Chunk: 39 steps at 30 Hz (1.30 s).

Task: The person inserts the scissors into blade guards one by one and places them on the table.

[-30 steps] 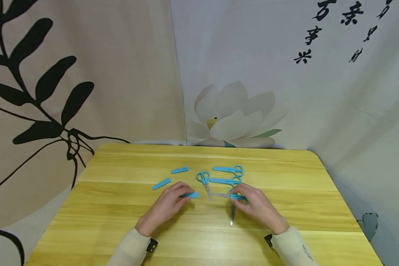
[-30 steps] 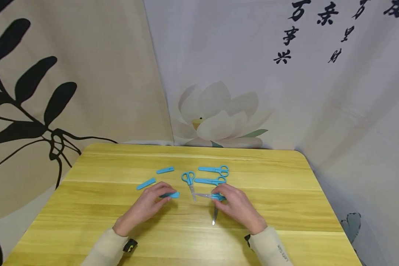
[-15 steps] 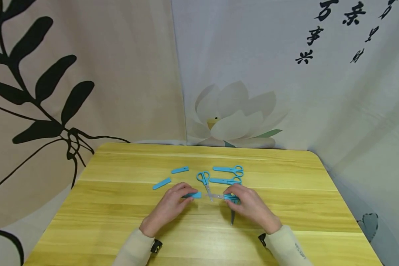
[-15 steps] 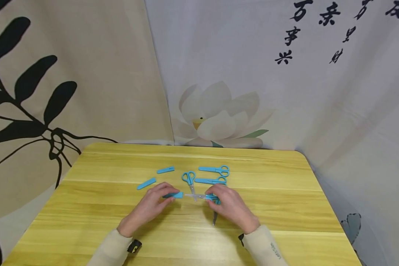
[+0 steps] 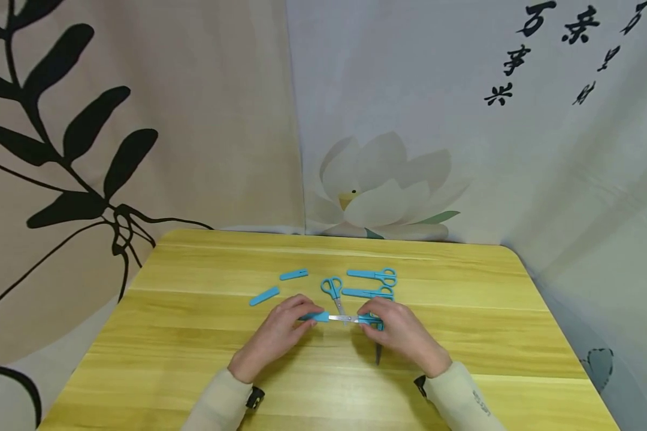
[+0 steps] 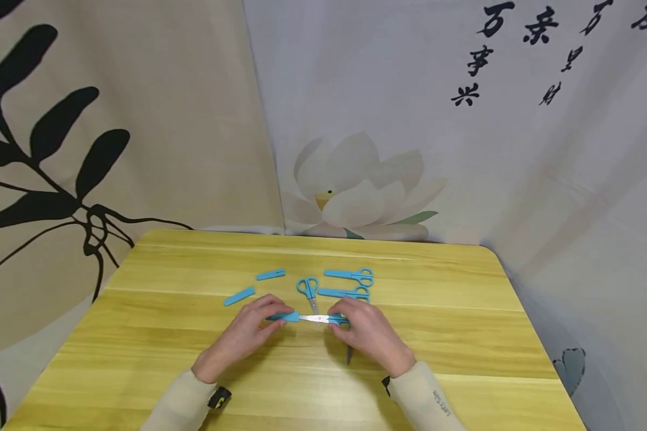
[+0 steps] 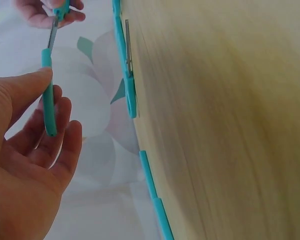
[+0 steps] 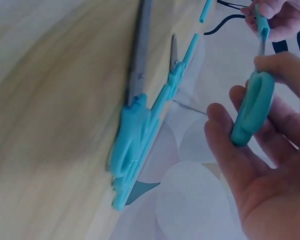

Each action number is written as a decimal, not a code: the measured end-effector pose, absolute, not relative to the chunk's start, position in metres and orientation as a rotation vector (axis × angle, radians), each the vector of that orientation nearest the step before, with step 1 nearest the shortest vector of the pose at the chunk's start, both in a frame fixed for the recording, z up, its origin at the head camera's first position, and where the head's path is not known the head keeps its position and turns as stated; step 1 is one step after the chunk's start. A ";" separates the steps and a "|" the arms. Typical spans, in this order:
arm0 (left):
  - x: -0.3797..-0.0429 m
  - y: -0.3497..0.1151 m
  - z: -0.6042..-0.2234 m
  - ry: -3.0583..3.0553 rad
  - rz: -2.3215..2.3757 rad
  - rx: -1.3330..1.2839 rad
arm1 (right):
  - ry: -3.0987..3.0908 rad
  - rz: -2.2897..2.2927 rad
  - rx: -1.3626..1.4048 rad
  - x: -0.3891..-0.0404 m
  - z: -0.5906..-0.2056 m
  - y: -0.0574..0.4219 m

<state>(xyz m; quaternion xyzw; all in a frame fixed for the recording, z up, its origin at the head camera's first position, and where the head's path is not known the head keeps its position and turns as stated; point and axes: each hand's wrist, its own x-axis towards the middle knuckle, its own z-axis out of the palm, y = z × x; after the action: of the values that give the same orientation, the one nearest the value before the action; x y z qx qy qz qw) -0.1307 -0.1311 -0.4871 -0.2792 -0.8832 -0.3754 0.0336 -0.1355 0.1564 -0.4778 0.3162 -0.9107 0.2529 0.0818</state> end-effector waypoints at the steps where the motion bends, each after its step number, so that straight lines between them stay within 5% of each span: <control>1: -0.131 -0.131 -0.487 -2.716 -1.153 -0.858 | -2.720 0.752 0.944 -0.136 -0.477 0.155; 39: -0.131 -0.117 -0.481 -2.703 -1.029 -0.850 | -2.619 0.639 0.943 -0.136 -0.475 0.144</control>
<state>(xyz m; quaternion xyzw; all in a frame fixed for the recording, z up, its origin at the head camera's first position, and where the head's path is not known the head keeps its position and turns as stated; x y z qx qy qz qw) -0.1312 -0.1173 -0.4812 -0.2816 -0.8948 -0.3407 0.0636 -0.1357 0.1441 -0.4750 0.3269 -0.9077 0.2215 0.1420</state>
